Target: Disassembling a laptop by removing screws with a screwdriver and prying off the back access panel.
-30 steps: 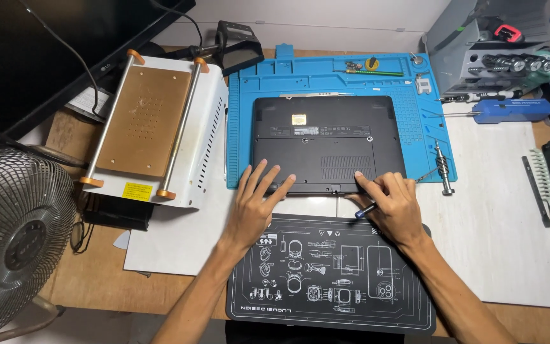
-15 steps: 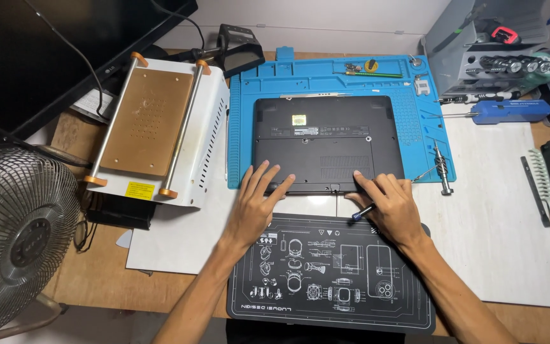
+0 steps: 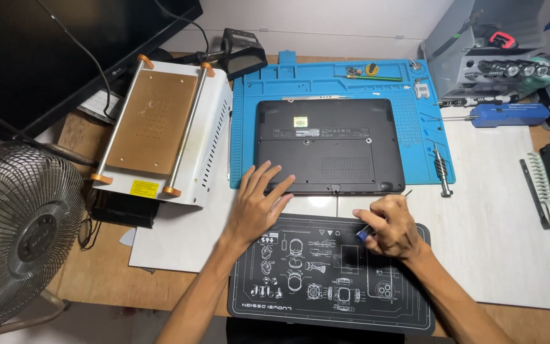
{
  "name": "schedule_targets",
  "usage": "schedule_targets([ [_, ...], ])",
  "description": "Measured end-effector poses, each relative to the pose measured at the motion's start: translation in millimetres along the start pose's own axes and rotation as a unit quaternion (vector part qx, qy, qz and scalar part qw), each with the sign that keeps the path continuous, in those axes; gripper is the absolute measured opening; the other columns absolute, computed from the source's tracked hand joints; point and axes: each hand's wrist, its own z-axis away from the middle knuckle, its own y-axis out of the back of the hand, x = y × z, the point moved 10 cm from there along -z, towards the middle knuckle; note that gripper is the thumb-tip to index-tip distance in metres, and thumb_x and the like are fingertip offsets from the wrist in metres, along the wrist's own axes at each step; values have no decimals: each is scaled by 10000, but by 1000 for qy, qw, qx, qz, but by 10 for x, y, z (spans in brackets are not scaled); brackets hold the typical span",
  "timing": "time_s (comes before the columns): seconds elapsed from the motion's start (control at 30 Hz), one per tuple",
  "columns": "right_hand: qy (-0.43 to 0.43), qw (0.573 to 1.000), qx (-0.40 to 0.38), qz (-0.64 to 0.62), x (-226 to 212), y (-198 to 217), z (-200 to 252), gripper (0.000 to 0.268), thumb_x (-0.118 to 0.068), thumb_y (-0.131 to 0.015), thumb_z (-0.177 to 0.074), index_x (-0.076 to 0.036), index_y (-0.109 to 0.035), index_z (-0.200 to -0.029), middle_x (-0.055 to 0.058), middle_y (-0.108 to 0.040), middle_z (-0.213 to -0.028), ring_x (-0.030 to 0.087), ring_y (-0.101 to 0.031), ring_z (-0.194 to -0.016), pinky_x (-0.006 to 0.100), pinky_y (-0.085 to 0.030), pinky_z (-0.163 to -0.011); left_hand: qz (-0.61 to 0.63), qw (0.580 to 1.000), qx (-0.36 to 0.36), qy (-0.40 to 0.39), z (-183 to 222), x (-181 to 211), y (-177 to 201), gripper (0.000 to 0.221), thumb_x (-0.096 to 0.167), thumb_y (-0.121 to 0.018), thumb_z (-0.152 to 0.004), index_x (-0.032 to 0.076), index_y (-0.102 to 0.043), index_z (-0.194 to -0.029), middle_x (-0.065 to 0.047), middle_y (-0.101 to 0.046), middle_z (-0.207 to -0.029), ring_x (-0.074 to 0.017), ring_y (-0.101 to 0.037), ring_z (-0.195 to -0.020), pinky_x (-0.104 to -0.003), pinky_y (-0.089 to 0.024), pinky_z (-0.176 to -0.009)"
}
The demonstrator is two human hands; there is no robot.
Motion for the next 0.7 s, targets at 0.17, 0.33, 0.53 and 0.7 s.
schedule_targets([
  [0.17,23,995,30,92,-28,66,-47,375,-306,-451,-1030,-206,-756,-1224,-23,-468,-972,198,-532,-819,395,-490,-839,-1,1000,14,-8,-9,2,15,325,285,-711,-958,198,-726,-1270,-130,-659,-1240,-369,-564,-1312,-574,-383,-1137],
  [0.33,50,987,72,135,-223,336,-348,337,-86,-599,-987,-300,-809,-1141,-43,-421,-923,166,-504,-837,379,-350,-812,15,999,32,2,-42,1,89,263,269,-711,-963,187,-754,-1209,-113,-688,-1182,-347,-604,-1266,-554,-388,-1133],
  [0.53,28,989,112,96,-99,372,-230,193,-122,-805,-920,-232,-836,-1076,-39,-705,-861,190,-651,-825,407,-348,-829,16,999,42,14,-105,-53,103,187,273,-727,-961,172,-789,-1106,-86,-739,-1058,-290,-683,-1153,-521,-427,-1111],
  [0.7,-11,991,113,71,-117,420,-470,180,-99,-808,-918,-209,-834,-1059,-37,-790,-925,188,-717,-866,387,-381,-868,26,998,45,30,-199,-186,34,139,242,-716,-963,173,-799,-1050,-55,-752,-951,-231,-723,-1040,-426,-503,-1042],
])
